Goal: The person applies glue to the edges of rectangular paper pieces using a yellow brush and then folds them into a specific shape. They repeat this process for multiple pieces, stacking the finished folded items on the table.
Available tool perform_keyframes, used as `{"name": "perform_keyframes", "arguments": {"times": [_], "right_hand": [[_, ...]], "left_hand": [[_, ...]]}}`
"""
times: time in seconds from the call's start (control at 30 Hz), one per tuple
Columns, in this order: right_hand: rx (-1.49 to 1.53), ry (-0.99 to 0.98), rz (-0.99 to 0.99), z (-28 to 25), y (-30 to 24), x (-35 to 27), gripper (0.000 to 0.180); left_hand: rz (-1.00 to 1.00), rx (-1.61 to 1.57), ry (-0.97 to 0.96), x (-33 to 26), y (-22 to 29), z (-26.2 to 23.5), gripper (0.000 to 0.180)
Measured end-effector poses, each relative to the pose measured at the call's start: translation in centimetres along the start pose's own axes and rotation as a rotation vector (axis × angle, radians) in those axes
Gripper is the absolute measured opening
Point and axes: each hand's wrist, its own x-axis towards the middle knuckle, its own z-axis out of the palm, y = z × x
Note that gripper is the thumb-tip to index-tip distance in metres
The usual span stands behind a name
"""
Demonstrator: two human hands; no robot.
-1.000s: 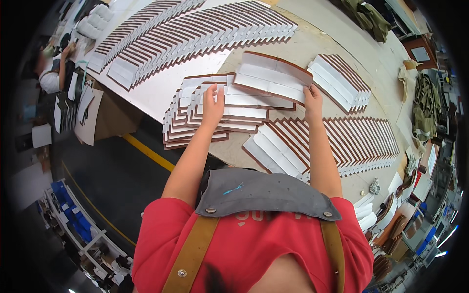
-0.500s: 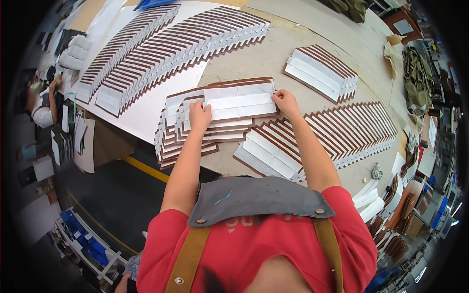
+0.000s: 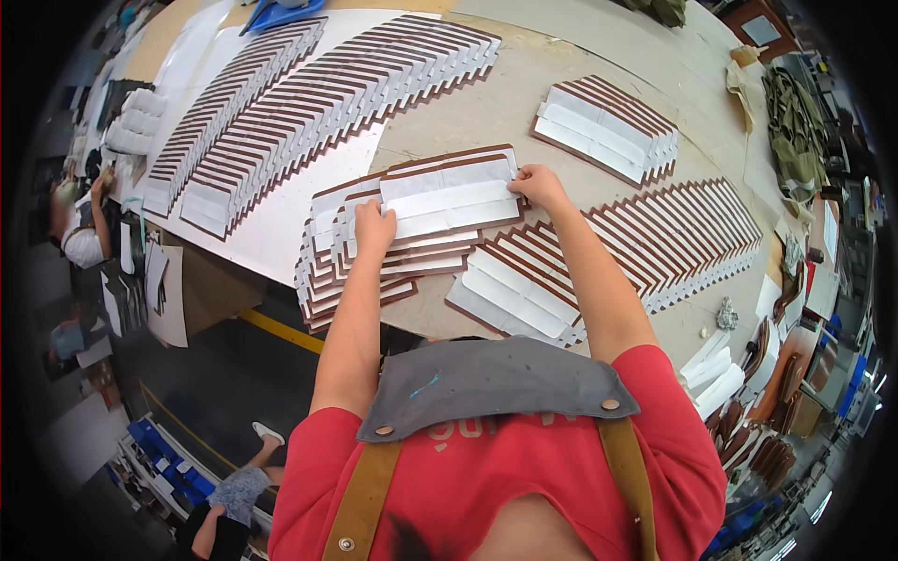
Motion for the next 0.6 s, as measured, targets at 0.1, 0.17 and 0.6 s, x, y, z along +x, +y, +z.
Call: {"name": "perform_keyframes", "arguments": {"times": [0.1,0.17,0.6], "right_hand": [[0.005,-0.007,-0.016,0.1,0.1,0.6,0.018],[0.014,-0.026,0.012,-0.1,0.2,0.6,0.018],[-0.603,0.404,-0.09,2.0,-2.1,-2.1,0.031]], "left_hand": [[-0.006,0.011,0.002,0.1,0.1,0.0,0.023],[-0.018,0.022,-0.017,0.1,0.4,0.0,0.025],[-0.083,0.019,-0.057,1.2,-0.7,0.8,0.044]]}}
